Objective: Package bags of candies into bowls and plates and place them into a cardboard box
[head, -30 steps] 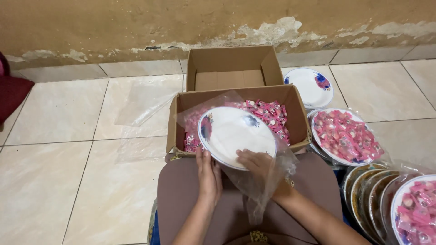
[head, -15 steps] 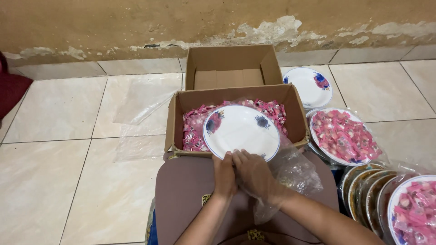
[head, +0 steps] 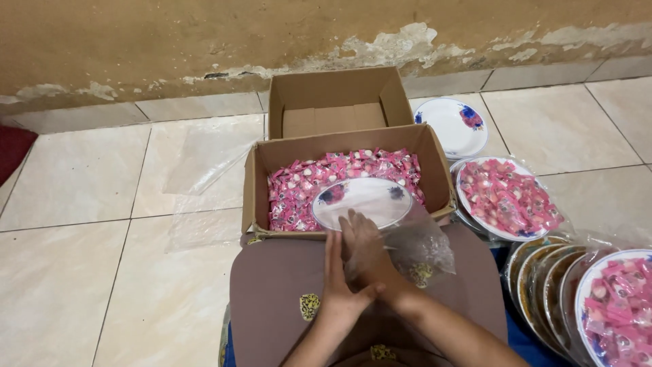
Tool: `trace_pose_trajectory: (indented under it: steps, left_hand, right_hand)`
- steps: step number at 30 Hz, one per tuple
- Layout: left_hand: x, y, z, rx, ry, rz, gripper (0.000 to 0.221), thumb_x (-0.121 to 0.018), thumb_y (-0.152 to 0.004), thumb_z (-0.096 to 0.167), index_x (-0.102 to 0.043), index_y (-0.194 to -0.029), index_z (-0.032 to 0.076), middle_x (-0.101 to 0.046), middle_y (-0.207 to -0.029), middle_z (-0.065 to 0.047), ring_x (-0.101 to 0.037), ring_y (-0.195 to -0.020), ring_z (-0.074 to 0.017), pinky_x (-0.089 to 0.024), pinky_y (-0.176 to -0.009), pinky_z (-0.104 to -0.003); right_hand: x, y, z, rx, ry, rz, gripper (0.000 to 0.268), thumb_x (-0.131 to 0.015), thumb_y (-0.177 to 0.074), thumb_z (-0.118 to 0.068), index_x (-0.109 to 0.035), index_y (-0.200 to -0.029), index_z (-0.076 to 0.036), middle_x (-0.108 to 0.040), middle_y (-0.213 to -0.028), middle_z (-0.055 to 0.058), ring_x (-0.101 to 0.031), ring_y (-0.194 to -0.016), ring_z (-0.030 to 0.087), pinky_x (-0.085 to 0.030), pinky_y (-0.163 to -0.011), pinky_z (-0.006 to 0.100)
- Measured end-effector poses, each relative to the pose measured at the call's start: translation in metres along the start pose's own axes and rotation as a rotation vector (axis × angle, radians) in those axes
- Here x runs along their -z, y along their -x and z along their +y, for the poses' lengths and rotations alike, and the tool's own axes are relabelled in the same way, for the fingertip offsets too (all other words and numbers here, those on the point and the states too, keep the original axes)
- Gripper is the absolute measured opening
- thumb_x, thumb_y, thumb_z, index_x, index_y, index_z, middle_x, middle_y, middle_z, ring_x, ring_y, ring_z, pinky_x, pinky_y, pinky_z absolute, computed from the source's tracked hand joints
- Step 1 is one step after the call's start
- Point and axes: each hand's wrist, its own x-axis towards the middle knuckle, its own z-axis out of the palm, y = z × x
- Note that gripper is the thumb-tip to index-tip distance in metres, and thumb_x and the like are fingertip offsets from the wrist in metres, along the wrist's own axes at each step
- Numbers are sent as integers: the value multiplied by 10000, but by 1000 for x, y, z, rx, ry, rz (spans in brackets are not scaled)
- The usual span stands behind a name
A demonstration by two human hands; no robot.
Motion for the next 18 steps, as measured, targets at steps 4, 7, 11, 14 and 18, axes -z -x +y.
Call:
trace_pose_trajectory:
  steps: [4,7,11,14,18]
  left_hand:
    - [10,8,-19,-9,-6,199,642,-771,-854,272,-529,-1433,139,-343,-1355,-86,-393,-1257,-223,-340,-1096,-343]
    - [20,3,-22,-3,36,235,275,-638,-961,227,-685,-1221,149,-534,-1084,-39,-540,-1029,-161,-440,-939,-277]
    - [22,1,-10,-52,122,200,343,-491,-1036,216,-804,-1053,77,-706,-1114,-61,-645,-1127,-179,-459,-1013,-294]
    - [6,-4,-19,182,780,216,351,-552,-1007,249,-719,-1071,-53,-777,-1063,-231,-742,-975,-303,-614,-874,-404]
    - [27,-24,-12,320,946,211,280,-504,-1035,139,-645,-1185,-51,-752,-1031,-258,-737,-971,-368,-609,-930,-497]
  right_hand:
    - [98,22,-16,-113,-299,-155,467,-609,-879,-205,-568,-1320,-58,-514,-1393,193,-458,-1273,371,-335,-1061,448]
    - [124,62,-4,-114,-269,334,177,-667,-902,-80,-686,-1077,-99,-593,-1201,128,-559,-1102,331,-468,-949,432]
    - [140,80,27,-330,52,370,856,-816,-828,-321,-313,-1509,-192,-219,-1574,215,-238,-1465,454,-265,-1177,647]
    - [130,74,75,-721,-472,232,452,-689,-908,-55,-605,-1352,-59,-454,-1459,184,-626,-1147,269,-605,-825,283]
    - [153,42,72,-1102,-1323,247,163,-631,-985,-109,-697,-1034,32,-762,-935,255,-760,-787,336,-635,-799,441]
